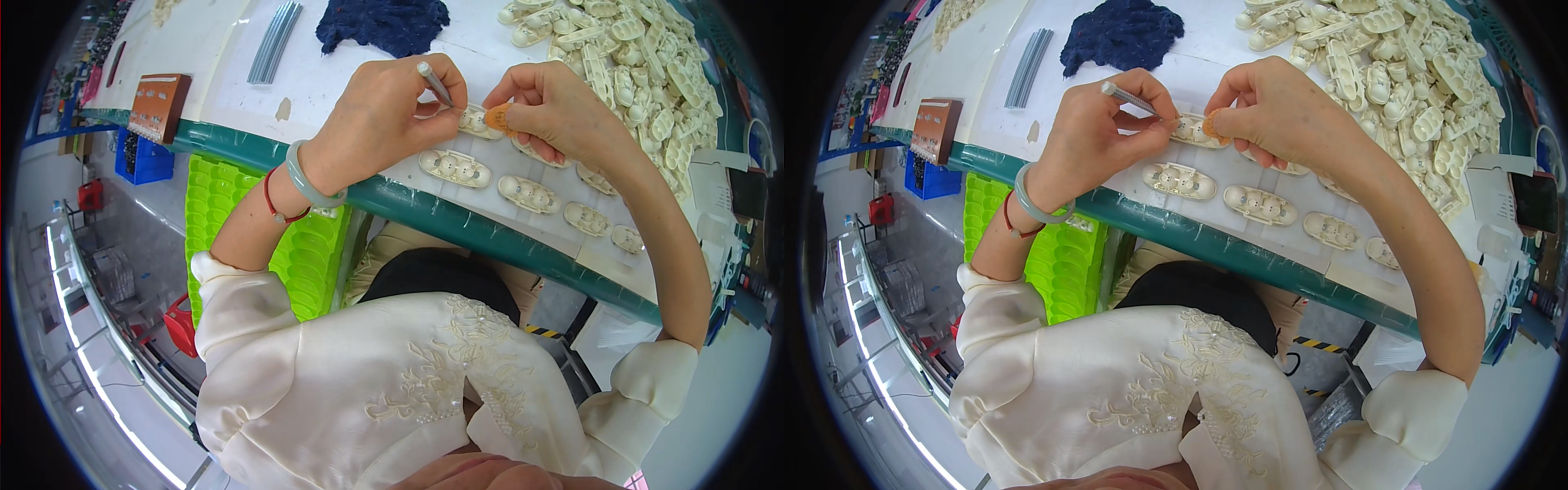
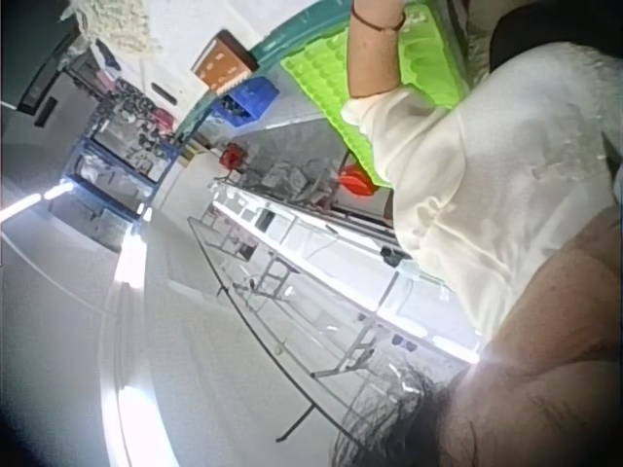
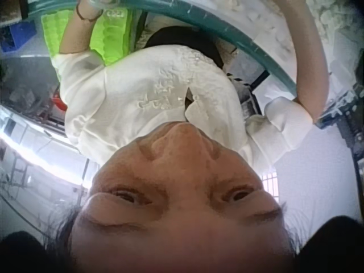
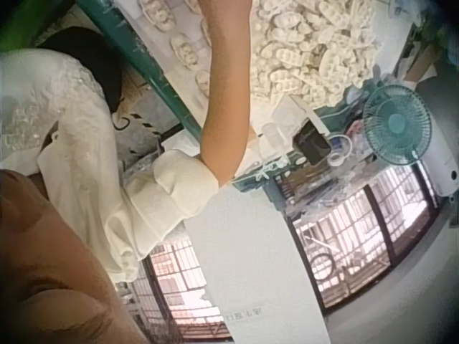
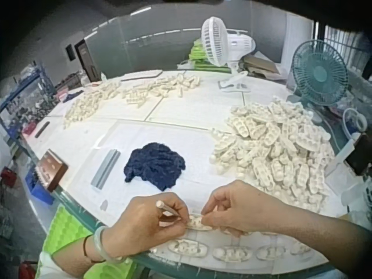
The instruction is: Gluing and assembling small plastic components on a workbench in a factory setting.
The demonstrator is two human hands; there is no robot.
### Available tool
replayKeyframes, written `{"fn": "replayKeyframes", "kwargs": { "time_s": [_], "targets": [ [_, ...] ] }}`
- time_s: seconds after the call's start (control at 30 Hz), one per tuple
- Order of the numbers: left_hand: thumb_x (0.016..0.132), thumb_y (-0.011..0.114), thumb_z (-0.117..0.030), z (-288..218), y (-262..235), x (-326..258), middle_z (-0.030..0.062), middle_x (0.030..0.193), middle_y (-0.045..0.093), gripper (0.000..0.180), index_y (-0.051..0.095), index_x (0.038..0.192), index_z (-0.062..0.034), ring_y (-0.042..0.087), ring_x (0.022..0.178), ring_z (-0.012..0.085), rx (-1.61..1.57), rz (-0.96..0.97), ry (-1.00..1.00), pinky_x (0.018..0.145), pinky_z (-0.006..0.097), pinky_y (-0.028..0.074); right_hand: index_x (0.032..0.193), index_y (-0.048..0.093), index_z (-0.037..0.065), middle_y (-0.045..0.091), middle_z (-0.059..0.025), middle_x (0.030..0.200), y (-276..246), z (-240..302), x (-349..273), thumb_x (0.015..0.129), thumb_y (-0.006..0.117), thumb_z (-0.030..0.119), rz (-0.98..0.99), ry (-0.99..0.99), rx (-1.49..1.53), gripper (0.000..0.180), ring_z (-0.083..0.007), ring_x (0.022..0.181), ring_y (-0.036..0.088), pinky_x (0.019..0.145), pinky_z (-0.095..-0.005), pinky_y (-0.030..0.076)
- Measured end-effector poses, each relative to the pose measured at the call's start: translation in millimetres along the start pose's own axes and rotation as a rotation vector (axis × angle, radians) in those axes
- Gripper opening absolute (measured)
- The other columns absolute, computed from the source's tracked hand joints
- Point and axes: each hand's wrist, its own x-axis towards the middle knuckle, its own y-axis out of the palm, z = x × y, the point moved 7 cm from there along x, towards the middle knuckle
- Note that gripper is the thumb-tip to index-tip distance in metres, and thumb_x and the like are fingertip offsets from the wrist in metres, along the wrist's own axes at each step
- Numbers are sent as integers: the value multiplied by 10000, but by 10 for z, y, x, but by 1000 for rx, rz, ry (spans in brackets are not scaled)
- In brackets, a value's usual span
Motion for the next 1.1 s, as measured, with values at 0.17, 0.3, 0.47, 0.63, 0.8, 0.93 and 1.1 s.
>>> {"fn": "replayKeyframes", "kwargs": {
  "time_s": [0.17,0.3,0.47,0.63,0.8,0.93,1.1],
  "targets": [
    [721,614,51,-19,20,-3,39,762,624,103,595,812,7,627,725,99,12,21,0,690,230,552,949,613,-69,559,-57,600,-38,63,6,784,573,75,45,-40,13,222,-69,399,466,353,-214,348],
    [716,616,56,-23,28,2,37,763,626,108,591,808,6,628,722,101,-7,10,19,691,230,552,928,618,-69,560,-57,600,50,87,57,797,558,44,22,-6,64,183,-68,410,471,360,-205,351],
    [710,616,65,-22,18,-8,30,766,629,113,591,802,3,628,718,93,27,5,16,684,223,552,884,619,-54,562,-59,601,60,-8,134,801,547,17,32,42,162,131,-61,403,456,354,-199,338],
    [709,615,63,-16,15,-22,28,764,627,111,592,799,1,628,716,91,13,-14,27,674,225,552,858,614,-48,562,-65,600,61,-65,187,792,554,-2,54,91,251,100,-50,393,439,344,-193,317],
    [690,651,-10,-3,1,-40,65,723,599,112,580,771,-40,613,620,188,-1,-72,61,582,240,514,887,595,-37,557,-60,582,82,-80,219,812,573,31,58,132,211,104,-23,336,401,296,-168,270],
    [712,648,14,201,-102,-1,37,776,627,112,600,808,-18,623,684,114,-226,-84,-53,612,205,511,886,598,-39,550,-60,577,117,-27,216,794,558,29,32,156,216,122,-26,335,403,293,-170,269],
    [786,646,-11,295,-341,-111,55,854,639,138,603,908,38,618,768,79,-373,-198,-256,678,183,503,892,603,-42,532,-52,573,130,-19,226,782,545,37,5,169,212,148,-29,333,393,289,-172,266]
  ]
}}
